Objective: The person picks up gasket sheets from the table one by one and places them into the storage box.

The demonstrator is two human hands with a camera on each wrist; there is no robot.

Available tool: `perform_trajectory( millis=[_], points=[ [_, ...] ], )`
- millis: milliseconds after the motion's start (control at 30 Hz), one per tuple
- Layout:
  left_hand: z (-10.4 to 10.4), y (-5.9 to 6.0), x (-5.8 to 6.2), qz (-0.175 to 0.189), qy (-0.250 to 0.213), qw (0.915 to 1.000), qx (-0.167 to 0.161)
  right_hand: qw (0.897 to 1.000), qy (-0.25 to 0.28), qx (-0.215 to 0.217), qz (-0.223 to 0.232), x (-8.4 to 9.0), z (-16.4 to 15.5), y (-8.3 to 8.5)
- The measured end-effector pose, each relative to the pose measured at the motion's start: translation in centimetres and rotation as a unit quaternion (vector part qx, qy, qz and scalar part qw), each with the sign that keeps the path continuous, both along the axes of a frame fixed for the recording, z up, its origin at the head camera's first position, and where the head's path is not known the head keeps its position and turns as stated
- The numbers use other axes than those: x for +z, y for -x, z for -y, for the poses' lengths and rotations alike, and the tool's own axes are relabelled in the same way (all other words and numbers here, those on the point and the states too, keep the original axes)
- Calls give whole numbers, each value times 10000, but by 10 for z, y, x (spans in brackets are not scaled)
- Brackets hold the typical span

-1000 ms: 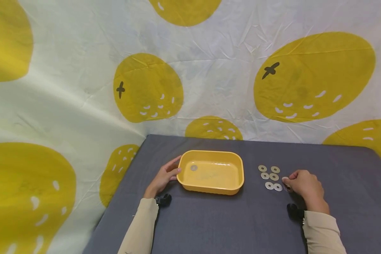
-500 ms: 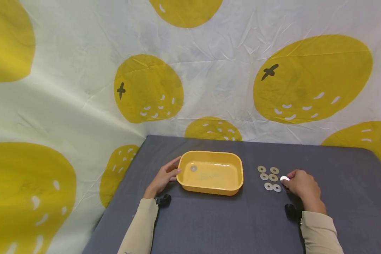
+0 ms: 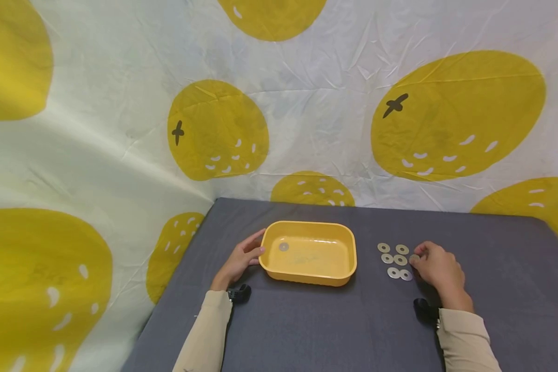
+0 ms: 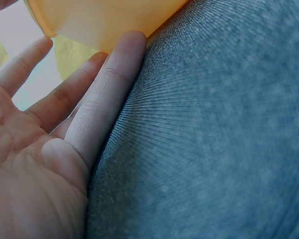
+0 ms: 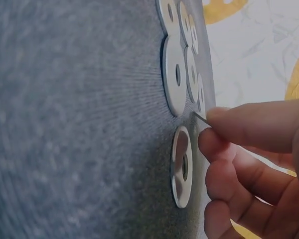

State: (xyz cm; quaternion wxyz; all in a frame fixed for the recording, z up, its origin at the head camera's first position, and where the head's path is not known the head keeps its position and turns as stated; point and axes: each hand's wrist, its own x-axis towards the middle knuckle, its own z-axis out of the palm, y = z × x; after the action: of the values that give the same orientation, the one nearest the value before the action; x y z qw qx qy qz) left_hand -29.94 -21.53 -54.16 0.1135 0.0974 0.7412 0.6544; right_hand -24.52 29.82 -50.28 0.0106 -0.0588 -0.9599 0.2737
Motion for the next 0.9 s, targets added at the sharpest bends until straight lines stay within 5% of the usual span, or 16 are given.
perform_trajectory(
  millis=[433, 900],
  points=[
    [0, 0, 3, 48, -93, 9999, -7, 9951, 230, -431, -856, 7, 9, 3],
    [-1, 1, 2, 73, -102, 9999, 12, 9886, 768, -232, -1276, 33, 40, -4]
  ],
)
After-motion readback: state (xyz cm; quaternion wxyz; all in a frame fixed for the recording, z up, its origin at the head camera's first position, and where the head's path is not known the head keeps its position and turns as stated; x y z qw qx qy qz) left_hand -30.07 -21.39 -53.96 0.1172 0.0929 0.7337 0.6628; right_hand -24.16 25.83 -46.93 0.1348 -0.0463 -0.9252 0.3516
